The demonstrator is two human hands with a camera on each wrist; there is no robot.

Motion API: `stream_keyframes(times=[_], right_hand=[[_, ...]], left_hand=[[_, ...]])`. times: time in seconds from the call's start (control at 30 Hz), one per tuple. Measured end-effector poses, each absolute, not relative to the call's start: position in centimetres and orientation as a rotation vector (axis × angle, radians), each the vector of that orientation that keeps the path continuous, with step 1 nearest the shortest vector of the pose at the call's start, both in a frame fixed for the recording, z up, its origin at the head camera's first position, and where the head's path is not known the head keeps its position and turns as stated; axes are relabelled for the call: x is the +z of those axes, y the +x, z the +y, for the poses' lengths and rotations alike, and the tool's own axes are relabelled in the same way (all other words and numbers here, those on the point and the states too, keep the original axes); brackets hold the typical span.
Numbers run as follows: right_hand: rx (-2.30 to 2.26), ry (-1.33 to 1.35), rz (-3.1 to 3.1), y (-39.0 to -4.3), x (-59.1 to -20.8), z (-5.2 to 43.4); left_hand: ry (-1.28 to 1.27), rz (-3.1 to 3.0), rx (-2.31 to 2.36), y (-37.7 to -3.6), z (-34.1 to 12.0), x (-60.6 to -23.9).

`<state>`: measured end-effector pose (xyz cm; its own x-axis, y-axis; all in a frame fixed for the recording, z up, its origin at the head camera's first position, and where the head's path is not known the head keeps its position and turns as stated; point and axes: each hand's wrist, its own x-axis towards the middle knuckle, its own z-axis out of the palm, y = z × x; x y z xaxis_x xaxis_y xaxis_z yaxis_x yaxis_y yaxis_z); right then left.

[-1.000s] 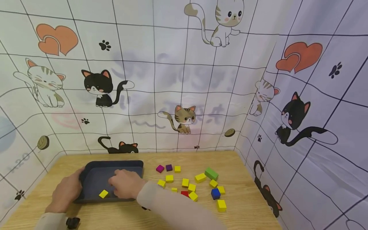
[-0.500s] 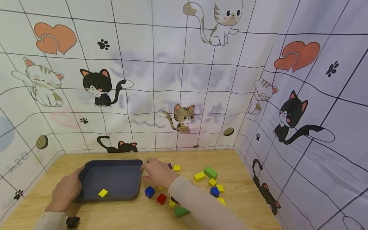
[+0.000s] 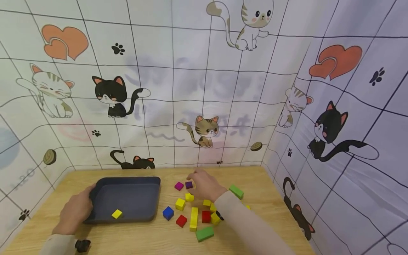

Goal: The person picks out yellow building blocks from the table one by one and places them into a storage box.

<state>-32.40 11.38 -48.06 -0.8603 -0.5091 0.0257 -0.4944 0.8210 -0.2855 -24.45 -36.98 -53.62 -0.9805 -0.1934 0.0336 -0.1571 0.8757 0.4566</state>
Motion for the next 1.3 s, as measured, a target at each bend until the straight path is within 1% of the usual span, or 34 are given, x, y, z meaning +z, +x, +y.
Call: stream_keyframes(times=[0.17,0.33,0.6,0.83,1.1,1.3], right_hand=[[-0.476,-0.742,2.928,-33.0,-48.5,13.2],[-0.474,-0.713,2.916,-33.7,-48.7,13.8],[-0.499,-0.761,2.886,-34.7,-49.6,13.8],[-0.504,-0.674,2.871,-35.6,-50.2,13.5],[-0.608,-0.559,2.819,-35.7,-51.1,13.1],[-0.602,-0.592,2.821,-35.9,-51.5,13.0]], left_hand=[[0.276,-2.963,-0.703,-24.5,-36.7,-53.5],[0.281,-2.959,-0.704,-24.5,-36.5,-53.1],[0.283,-2.957,-0.688,-24.5,-36.8,-53.3],[0.293,-2.955,-0.69,-24.6,-36.6,-53.3],[0.298,-2.973,-0.699,-24.4,-36.6,-53.4],[0.307,-2.977,-0.705,-24.4,-36.6,-53.6]])
